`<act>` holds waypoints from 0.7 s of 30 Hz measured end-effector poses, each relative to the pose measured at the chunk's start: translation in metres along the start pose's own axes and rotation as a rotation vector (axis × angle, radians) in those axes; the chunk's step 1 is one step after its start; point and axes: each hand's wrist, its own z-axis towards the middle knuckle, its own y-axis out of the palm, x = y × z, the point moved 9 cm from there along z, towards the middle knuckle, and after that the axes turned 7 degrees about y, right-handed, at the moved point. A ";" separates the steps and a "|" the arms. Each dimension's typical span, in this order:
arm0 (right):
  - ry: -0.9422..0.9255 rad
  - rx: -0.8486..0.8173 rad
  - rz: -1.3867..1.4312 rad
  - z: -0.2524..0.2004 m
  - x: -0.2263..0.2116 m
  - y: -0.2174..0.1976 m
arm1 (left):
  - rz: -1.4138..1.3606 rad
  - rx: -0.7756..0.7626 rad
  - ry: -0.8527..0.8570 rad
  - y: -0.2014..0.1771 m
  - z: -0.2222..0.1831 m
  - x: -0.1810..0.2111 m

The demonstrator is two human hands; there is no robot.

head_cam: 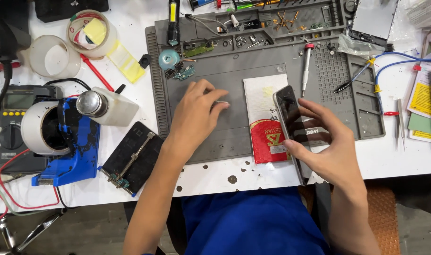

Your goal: Assembling a mobile phone by attaching the back cover and inserting the SIM tray.

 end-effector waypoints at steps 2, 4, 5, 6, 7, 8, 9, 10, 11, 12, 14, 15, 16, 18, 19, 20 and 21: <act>-0.009 -0.007 -0.004 0.002 0.002 0.002 | 0.008 -0.039 0.024 0.011 0.003 -0.003; 0.014 -0.012 0.001 0.003 0.008 0.004 | -0.021 0.020 0.088 0.009 0.002 -0.001; 0.013 -0.012 0.000 0.005 0.010 0.005 | -0.020 0.021 0.089 0.007 0.003 -0.002; 0.014 -0.008 0.009 0.006 0.012 0.005 | -0.036 0.018 0.111 0.008 0.003 0.000; 0.016 -0.003 0.017 0.006 0.014 0.004 | -0.052 0.014 0.134 0.009 0.003 0.003; 0.009 0.009 0.008 0.007 0.023 0.008 | -0.059 0.024 0.146 0.007 0.000 0.007; -0.041 0.037 0.062 0.008 0.028 0.008 | -0.014 0.010 0.108 0.008 -0.003 0.007; -0.099 0.090 0.105 0.011 0.032 -0.001 | 0.020 0.005 0.096 0.011 0.006 0.011; -0.113 0.129 0.086 0.010 0.033 -0.002 | 0.003 0.022 0.135 0.008 0.004 0.024; -0.104 0.131 0.144 0.012 0.037 -0.001 | -0.122 0.032 0.087 0.006 0.006 0.028; -0.124 0.180 0.189 0.011 0.034 -0.009 | -0.257 0.050 0.093 0.004 0.006 0.045; -0.114 0.122 0.175 0.010 0.029 -0.006 | -0.375 0.034 -0.007 0.009 0.005 0.043; -0.098 0.075 0.159 0.008 0.027 -0.004 | -0.497 0.000 -0.098 0.018 0.003 0.043; -0.168 0.113 0.161 0.005 0.017 -0.008 | -0.551 0.128 -0.106 0.028 -0.003 0.046; -0.218 0.091 0.172 0.003 0.013 -0.006 | -0.597 0.253 -0.182 0.032 -0.009 0.039; -0.216 0.161 0.162 -0.001 0.010 -0.013 | -0.621 0.220 -0.122 0.051 -0.012 0.037; -0.205 0.134 0.176 -0.003 0.009 -0.012 | -0.716 0.280 -0.319 0.071 -0.022 0.011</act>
